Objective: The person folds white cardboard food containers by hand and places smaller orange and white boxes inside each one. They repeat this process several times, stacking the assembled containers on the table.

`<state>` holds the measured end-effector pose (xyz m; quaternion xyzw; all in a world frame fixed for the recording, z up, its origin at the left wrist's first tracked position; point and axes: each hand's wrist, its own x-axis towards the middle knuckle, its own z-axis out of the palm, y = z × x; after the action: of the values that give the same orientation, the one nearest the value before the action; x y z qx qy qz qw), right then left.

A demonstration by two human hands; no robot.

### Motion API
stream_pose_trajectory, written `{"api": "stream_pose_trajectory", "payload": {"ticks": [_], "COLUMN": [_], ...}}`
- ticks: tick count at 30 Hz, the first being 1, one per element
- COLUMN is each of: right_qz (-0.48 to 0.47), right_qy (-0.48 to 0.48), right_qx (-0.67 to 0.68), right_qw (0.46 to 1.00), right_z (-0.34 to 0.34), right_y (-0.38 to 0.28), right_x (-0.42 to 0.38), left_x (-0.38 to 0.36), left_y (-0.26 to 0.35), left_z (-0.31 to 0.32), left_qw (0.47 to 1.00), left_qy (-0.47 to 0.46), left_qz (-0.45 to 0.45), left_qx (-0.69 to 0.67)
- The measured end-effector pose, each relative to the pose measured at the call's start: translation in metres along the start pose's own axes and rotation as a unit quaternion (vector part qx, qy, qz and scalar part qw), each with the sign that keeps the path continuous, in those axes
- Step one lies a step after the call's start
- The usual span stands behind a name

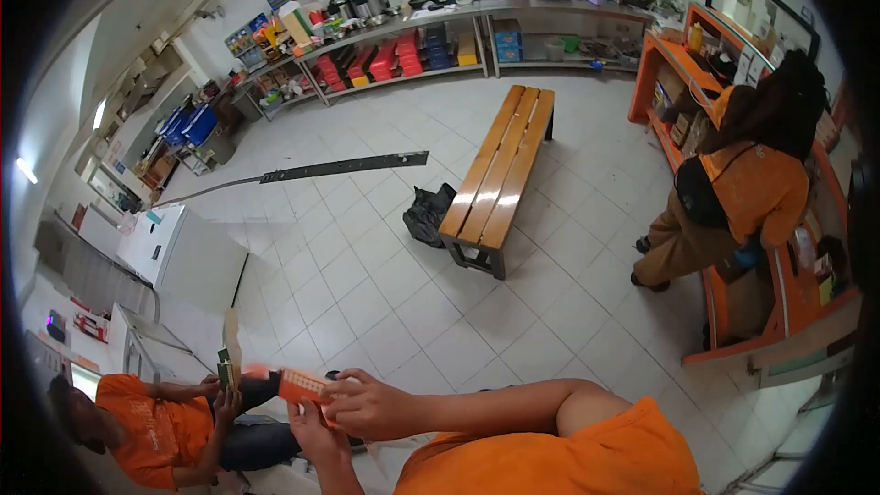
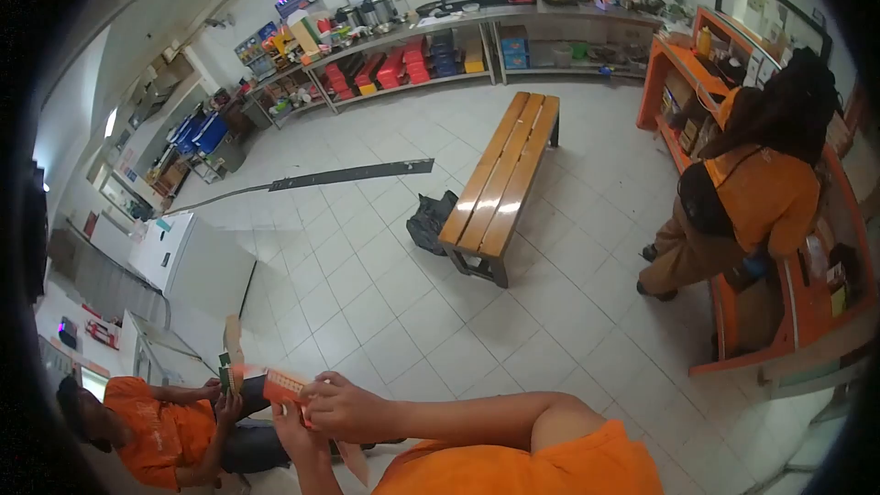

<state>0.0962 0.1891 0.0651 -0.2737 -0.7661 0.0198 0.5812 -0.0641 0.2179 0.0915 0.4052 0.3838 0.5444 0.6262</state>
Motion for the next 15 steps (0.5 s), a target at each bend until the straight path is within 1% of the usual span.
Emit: {"api": "stream_pose_trajectory", "payload": {"ticks": [1, 3, 4, 5, 6, 7, 8, 9, 10, 11, 12, 13, 14, 15], "right_qz": [0.007, 0.056, 0.153, 0.151, 0.143, 0.136, 0.141, 0.171, 0.196, 0.194, 0.166, 0.137, 0.142, 0.153], "right_qy": [0.003, 0.035, 0.049, 0.046, 0.058, 0.068, 0.068, 0.077, 0.086, 0.091, 0.083, 0.071, 0.032, -0.042], "right_qx": [-0.001, 0.01, -0.005, -0.012, -0.039, -0.067, -0.073, 0.004, 0.078, 0.068, 0.035, 0.003, 0.001, -0.013], "right_qw": [1.0, 0.998, 0.987, 0.987, 0.987, 0.986, 0.985, 0.982, 0.974, 0.974, 0.982, 0.988, 0.989, 0.987], "right_z": [-0.001, -0.006, 0.003, 0.003, 0.003, 0.003, 0.004, 0.005, 0.003, -0.009, -0.03, -0.044, -0.039, -0.041], "right_y": [-0.006, -0.016, -0.022, -0.026, -0.031, -0.037, -0.041, -0.042, -0.044, -0.047, -0.051, -0.055, -0.047, -0.045], "right_x": [-0.001, 0.004, -0.005, -0.004, -0.003, -0.005, -0.011, -0.016, -0.02, -0.02, -0.02, -0.02, -0.037, -0.051], "left_x": [0.003, -0.008, -0.021, -0.032, -0.039, -0.044, -0.049, -0.051, -0.054, -0.053, -0.052, -0.052, -0.062, -0.055], "left_y": [0.002, -0.001, -0.007, -0.008, -0.007, -0.007, -0.004, 0.001, 0.009, 0.012, 0.015, 0.015, 0.018, -0.021], "left_z": [-0.004, 0.005, 0.017, 0.022, 0.019, 0.016, 0.013, 0.011, 0.01, -0.007, -0.035, -0.052, -0.05, -0.1], "left_qw": [1.0, 0.998, 0.998, 0.998, 0.993, 0.993, 0.997, 0.994, 0.986, 0.985, 0.949, 0.892, 0.893, 0.794], "left_qy": [-0.023, -0.048, -0.044, -0.038, -0.047, -0.049, -0.068, -0.091, -0.122, -0.133, -0.213, -0.285, -0.27, -0.352], "left_qz": [-0.007, -0.003, 0.014, 0.031, 0.007, 0.003, 0.02, 0.037, 0.01, 0.011, -0.046, -0.099, -0.123, 0.122], "left_qx": [-0.001, -0.028, -0.038, -0.05, -0.107, -0.112, -0.03, 0.051, 0.114, 0.111, 0.226, 0.335, 0.34, 0.481]}}
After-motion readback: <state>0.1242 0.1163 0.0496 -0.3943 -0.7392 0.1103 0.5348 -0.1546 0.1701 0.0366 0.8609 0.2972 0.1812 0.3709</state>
